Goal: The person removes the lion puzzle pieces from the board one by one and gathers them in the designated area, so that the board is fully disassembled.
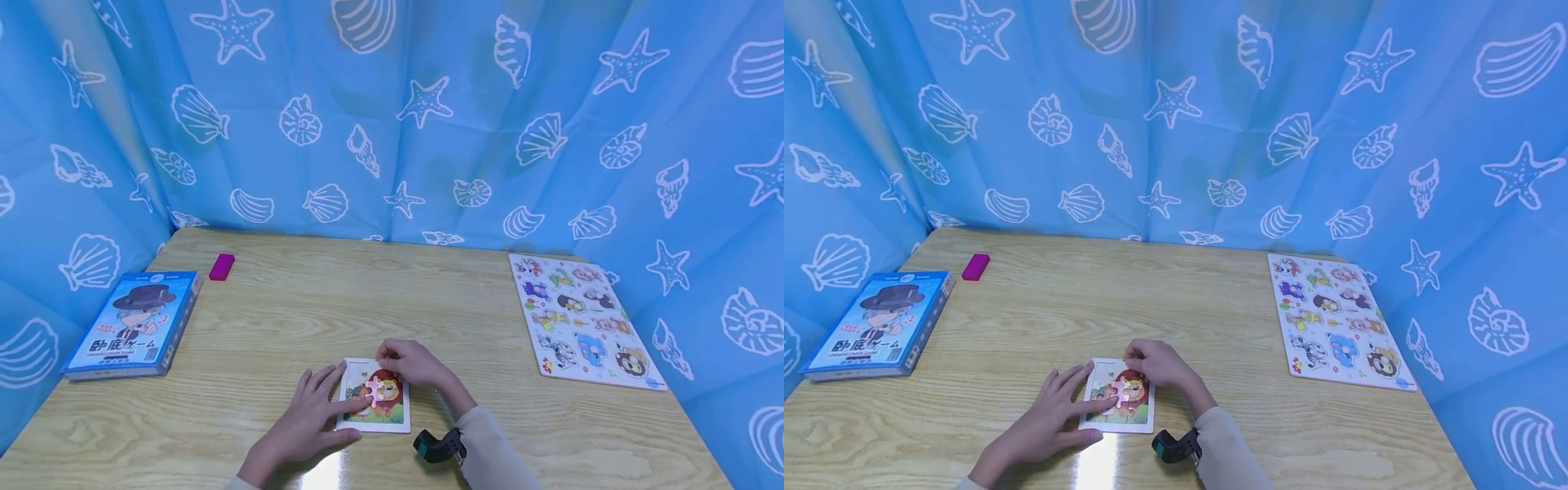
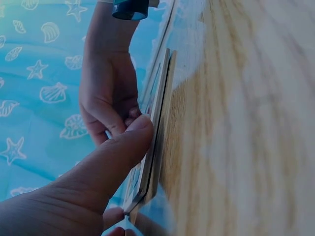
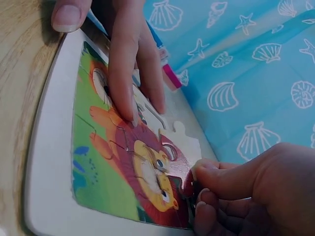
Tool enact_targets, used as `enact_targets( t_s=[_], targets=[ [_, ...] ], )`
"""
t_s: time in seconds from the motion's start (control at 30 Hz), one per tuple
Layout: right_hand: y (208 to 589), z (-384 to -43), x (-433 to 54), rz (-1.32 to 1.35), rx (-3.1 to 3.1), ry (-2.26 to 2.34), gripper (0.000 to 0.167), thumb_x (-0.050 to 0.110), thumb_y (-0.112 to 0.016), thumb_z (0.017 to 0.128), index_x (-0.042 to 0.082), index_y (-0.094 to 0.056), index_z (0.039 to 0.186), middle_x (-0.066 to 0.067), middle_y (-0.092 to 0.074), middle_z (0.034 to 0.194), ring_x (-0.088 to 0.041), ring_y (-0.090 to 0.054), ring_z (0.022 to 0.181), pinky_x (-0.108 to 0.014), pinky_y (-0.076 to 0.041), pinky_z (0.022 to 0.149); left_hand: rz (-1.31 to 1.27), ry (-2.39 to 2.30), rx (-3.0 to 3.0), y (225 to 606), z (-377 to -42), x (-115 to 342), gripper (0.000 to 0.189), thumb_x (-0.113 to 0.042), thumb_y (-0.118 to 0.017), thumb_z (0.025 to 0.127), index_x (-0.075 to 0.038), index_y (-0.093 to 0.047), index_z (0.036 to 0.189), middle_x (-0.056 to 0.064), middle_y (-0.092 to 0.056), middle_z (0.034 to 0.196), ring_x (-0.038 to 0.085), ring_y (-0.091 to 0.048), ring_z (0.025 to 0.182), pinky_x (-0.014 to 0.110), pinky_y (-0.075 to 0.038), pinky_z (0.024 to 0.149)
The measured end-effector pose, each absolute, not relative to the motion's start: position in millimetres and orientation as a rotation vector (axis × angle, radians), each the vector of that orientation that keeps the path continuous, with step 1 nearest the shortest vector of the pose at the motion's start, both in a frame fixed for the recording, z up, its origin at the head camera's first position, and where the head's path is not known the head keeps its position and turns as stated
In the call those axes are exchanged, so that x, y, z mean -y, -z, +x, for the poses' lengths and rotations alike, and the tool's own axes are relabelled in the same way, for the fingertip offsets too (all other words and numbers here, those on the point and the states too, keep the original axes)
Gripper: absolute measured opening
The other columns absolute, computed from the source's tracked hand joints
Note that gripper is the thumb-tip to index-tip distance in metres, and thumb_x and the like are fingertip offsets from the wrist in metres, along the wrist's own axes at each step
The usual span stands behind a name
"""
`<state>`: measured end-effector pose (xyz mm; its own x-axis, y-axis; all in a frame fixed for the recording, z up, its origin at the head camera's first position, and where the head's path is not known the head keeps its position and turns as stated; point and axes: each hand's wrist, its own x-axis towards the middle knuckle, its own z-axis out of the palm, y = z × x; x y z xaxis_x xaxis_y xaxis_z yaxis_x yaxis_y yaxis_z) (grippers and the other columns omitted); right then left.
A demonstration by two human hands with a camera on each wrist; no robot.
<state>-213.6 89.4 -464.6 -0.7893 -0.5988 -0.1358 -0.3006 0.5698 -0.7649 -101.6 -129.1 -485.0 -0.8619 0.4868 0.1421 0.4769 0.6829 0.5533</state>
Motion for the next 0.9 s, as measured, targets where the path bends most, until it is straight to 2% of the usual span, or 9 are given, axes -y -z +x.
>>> enact_targets(
  t_s=[0.17,0.37,0.7,0.9],
  targets=[
    [467.0,-214.6,-89.3,-0.663,-2.409,1.159,0.010,0.008,-0.047,0.100,0.005,-0.056,0.097,-0.001,-0.050,0.070,-0.011,-0.048,0.055,-0.023,-0.043,0.048,0.817,-0.953,-2.866,485.4,-101.0,129.6,0.045,-0.049,-0.061,0.088,-0.028,-0.062,0.127,0.024,-0.024,0.150,0.044,-0.017,0.136,0.066,-0.003,0.105],
    [469.2,-214.6,-89.3,-0.641,-2.410,1.148,0.011,0.011,-0.050,0.098,0.005,-0.060,0.099,0.000,-0.053,0.078,-0.012,-0.049,0.060,-0.023,-0.043,0.052,0.823,-0.963,-2.860,487.1,-100.6,130.1,0.046,-0.050,-0.060,0.088,-0.028,-0.061,0.128,0.024,-0.023,0.150,0.044,-0.016,0.136,0.066,-0.002,0.105],
    [476.7,-212.7,-96.9,-0.474,-2.294,1.504,0.021,0.012,-0.053,0.097,-0.004,-0.062,0.107,-0.001,-0.051,0.071,-0.011,-0.046,0.058,-0.022,-0.040,0.049,0.826,-0.993,-2.857,488.8,-101.3,129.7,0.045,-0.046,-0.062,0.088,-0.028,-0.061,0.129,0.024,-0.023,0.150,0.043,-0.016,0.136,0.066,-0.002,0.104],
    [475.5,-210.0,-103.6,-0.391,-2.204,1.668,0.024,0.011,-0.058,0.095,-0.008,-0.061,0.109,0.000,-0.056,0.076,-0.011,-0.047,0.059,-0.020,-0.041,0.049,0.824,-1.055,-2.839,490.2,-102.0,129.6,0.044,-0.043,-0.064,0.087,-0.025,-0.062,0.128,0.024,-0.023,0.150,0.044,-0.016,0.136,0.065,0.001,0.105]
  ],
)
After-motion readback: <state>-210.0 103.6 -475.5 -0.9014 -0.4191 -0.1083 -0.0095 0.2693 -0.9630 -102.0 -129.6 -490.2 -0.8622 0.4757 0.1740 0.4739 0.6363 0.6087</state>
